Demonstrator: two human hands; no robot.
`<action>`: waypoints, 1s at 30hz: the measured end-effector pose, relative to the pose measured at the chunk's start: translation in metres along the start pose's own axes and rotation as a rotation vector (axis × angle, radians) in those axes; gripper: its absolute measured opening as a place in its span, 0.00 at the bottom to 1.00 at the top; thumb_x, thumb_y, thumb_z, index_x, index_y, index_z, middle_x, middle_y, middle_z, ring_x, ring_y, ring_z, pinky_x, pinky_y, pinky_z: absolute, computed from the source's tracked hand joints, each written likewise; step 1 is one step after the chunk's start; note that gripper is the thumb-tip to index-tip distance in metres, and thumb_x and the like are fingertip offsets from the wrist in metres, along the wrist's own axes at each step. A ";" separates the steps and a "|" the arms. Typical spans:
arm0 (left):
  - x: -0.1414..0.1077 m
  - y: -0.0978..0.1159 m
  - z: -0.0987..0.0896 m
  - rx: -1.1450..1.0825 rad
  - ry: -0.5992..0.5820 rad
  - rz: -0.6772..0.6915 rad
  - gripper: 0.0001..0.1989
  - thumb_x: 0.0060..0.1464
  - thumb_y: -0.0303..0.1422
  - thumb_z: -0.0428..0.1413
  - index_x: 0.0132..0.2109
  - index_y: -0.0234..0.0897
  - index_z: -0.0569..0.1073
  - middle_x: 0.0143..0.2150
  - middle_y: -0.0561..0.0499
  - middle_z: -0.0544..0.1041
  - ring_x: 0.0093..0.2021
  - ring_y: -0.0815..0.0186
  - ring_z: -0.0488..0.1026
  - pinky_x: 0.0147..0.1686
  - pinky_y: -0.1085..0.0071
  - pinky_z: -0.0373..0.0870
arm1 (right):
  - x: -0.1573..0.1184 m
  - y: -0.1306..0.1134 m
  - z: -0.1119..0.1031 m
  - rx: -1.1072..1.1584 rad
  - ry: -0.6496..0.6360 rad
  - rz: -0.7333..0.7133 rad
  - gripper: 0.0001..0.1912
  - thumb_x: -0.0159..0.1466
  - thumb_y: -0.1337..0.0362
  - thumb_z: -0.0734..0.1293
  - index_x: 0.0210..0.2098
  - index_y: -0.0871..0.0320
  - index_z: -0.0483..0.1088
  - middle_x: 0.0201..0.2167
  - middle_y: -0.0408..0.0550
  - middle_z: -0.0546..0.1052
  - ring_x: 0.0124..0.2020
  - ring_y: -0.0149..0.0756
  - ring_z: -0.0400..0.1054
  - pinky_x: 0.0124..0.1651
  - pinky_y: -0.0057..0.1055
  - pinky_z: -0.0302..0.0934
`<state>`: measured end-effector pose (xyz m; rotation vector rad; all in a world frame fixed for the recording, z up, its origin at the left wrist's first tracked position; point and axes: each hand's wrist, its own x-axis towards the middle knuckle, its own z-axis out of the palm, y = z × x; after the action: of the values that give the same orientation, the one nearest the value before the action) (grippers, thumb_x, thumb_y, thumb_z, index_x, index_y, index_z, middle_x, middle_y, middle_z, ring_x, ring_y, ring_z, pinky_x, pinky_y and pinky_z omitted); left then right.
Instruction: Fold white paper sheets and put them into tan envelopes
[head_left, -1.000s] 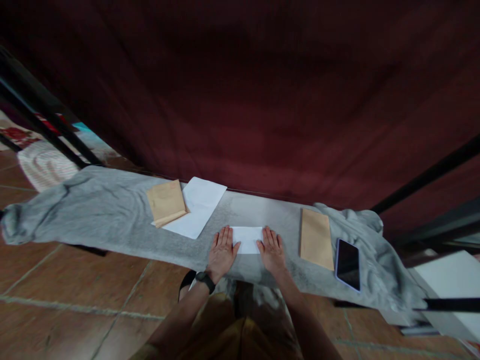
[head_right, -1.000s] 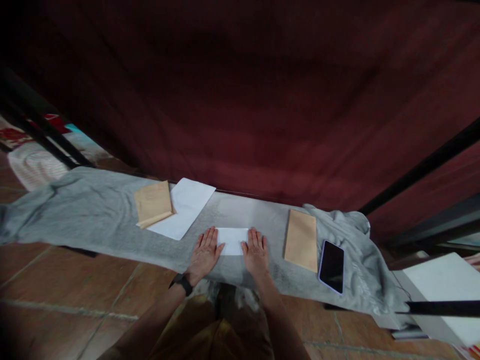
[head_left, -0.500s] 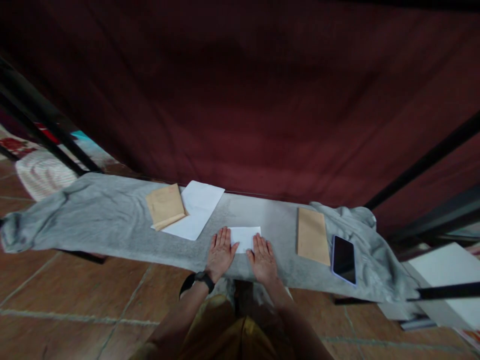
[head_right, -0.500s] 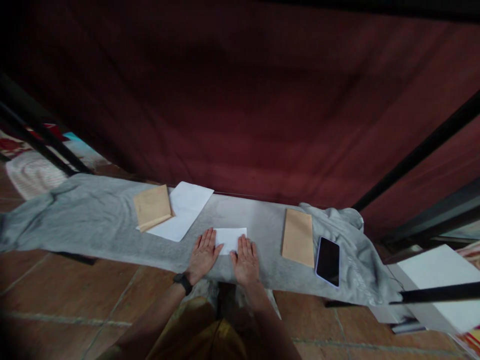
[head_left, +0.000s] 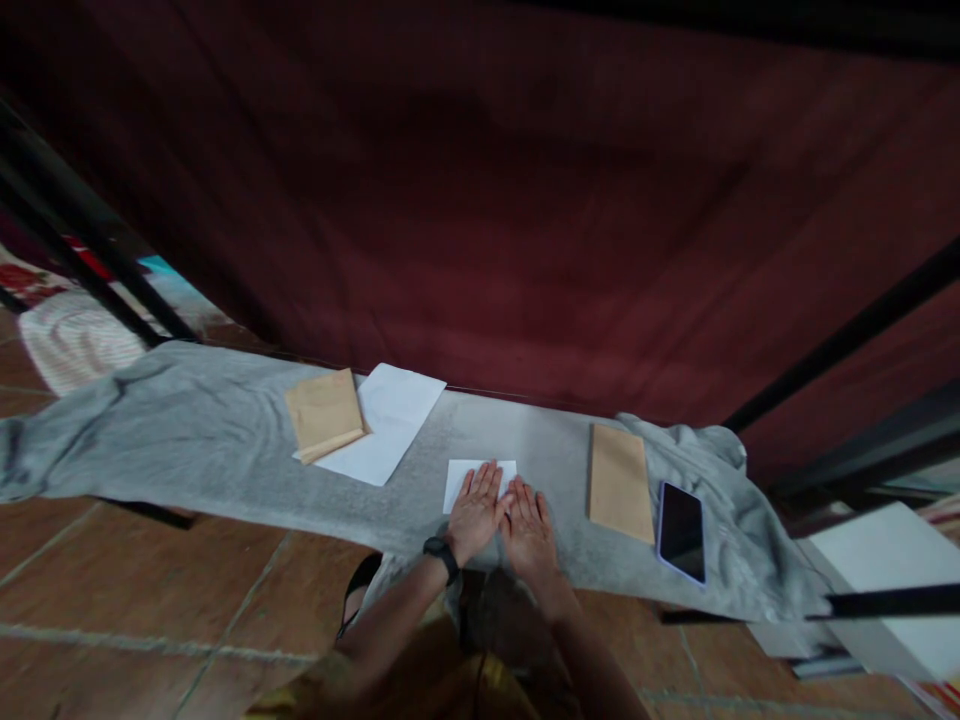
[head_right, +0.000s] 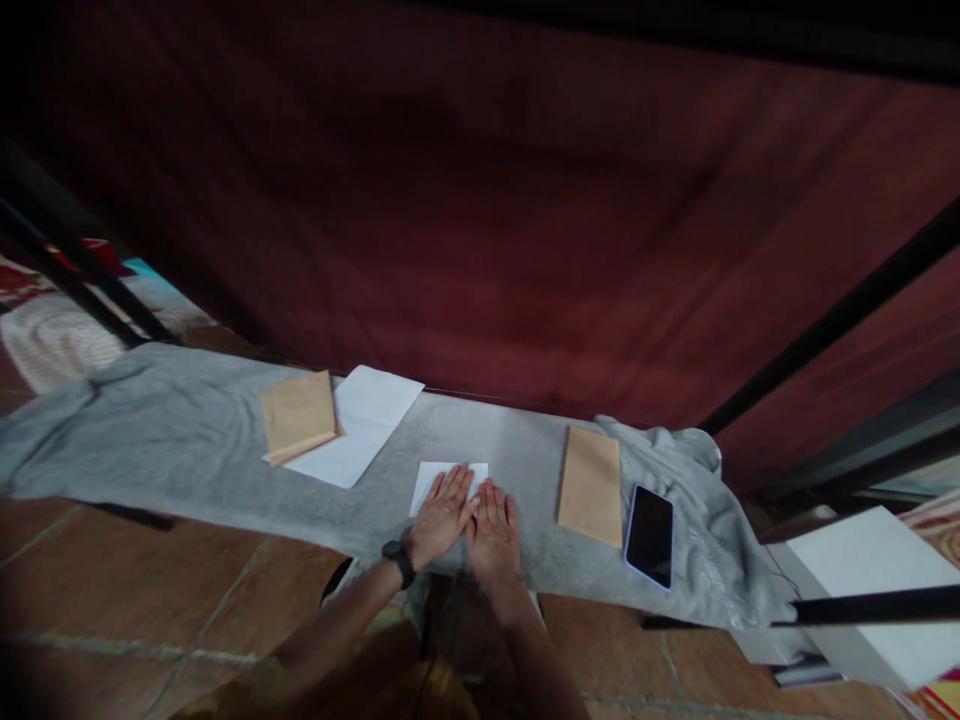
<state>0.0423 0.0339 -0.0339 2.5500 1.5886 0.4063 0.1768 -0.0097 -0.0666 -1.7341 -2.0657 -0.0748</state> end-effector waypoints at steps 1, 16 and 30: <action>0.002 -0.005 -0.001 0.014 0.006 -0.023 0.28 0.70 0.40 0.38 0.70 0.31 0.59 0.71 0.39 0.61 0.72 0.57 0.54 0.70 0.52 0.49 | 0.000 0.000 0.000 -0.003 0.001 -0.004 0.25 0.72 0.63 0.55 0.67 0.62 0.62 0.67 0.57 0.64 0.68 0.45 0.57 0.70 0.50 0.47; 0.056 -0.046 -0.063 -0.020 -0.180 -0.108 0.15 0.52 0.28 0.59 0.49 0.39 0.75 0.56 0.42 0.76 0.57 0.53 0.71 0.59 0.56 0.63 | 0.000 -0.007 -0.019 0.050 0.080 0.022 0.24 0.72 0.64 0.54 0.65 0.61 0.64 0.64 0.56 0.69 0.65 0.43 0.62 0.69 0.47 0.49; 0.047 -0.046 -0.097 -0.092 -0.044 -0.193 0.11 0.63 0.31 0.50 0.49 0.38 0.74 0.47 0.45 0.78 0.48 0.58 0.75 0.49 0.64 0.69 | -0.005 0.006 -0.010 0.266 0.169 0.159 0.29 0.75 0.56 0.49 0.72 0.60 0.50 0.67 0.60 0.64 0.67 0.45 0.59 0.64 0.48 0.59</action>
<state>-0.0049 0.0920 0.0567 2.2971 1.7372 0.3892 0.1857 -0.0166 -0.0605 -1.6589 -1.7259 0.0954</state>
